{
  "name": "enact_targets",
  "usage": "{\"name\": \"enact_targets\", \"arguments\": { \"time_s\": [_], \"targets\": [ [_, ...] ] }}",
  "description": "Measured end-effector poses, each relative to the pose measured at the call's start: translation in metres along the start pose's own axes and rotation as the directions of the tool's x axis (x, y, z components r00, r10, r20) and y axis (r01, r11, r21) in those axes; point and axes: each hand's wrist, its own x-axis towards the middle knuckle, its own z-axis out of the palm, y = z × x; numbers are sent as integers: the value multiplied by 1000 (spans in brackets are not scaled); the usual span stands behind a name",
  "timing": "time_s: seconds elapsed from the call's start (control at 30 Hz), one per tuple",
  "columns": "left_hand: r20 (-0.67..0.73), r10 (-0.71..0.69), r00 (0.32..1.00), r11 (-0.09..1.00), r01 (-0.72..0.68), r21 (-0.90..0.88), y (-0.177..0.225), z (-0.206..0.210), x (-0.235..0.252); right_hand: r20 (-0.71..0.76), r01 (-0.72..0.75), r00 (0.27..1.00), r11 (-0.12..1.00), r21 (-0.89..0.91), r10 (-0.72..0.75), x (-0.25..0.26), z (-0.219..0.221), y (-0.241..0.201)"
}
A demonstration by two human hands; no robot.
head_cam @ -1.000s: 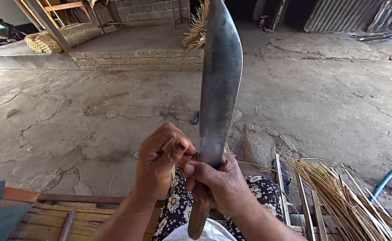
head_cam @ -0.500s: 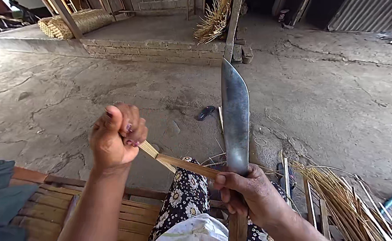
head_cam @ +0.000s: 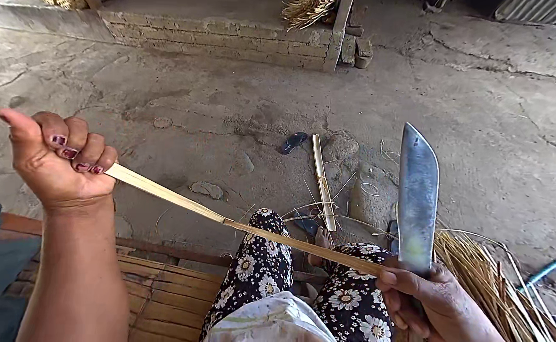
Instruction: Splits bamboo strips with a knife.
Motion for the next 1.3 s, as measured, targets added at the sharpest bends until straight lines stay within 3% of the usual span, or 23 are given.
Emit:
{"name": "enact_targets", "arguments": {
  "time_s": [0.1,0.17,0.27,0.37,0.47,0.57,0.7,0.87,1.0,1.17,1.23,1.3],
  "targets": [
    [18,-17,1000,981,13,195,-12,46,16,15,108,994,993,-44,-108,16,-10,-4],
    [69,-4,998,977,-11,214,-26,93,35,7,267,963,958,-104,-268,16,-23,-18],
    [140,3,990,986,-26,164,-56,163,61,-203,436,832,834,-337,-517,0,-39,-35],
    [161,-31,986,997,19,77,-91,243,68,-342,301,713,707,-640,-612,-3,-48,-29],
    [219,-61,974,998,62,0,-139,317,54,-382,-54,799,577,-815,-464,25,-54,-16],
    [237,-80,968,989,107,-104,-196,382,27,-434,-301,881,488,-819,-186,83,-80,-1],
    [214,-146,966,964,187,-187,-265,445,-8,-592,-586,801,323,-743,93,163,-130,21],
    [183,-304,935,906,343,-247,-333,486,-22,-635,-642,762,283,-713,127,218,-210,68],
    [226,-309,924,897,362,-253,-379,502,-28,-669,-654,740,314,-689,72,243,-252,104],
    [288,-242,926,909,321,-267,-413,514,-29,-678,-648,735,322,-690,24,267,-281,134],
    [271,-262,926,904,334,-268,-417,517,-22,-667,-638,744,326,-698,28,270,-281,125],
    [261,-278,924,901,345,-262,-417,519,-18,-652,-585,754,368,-723,-81,270,-272,109]
  ]
}}
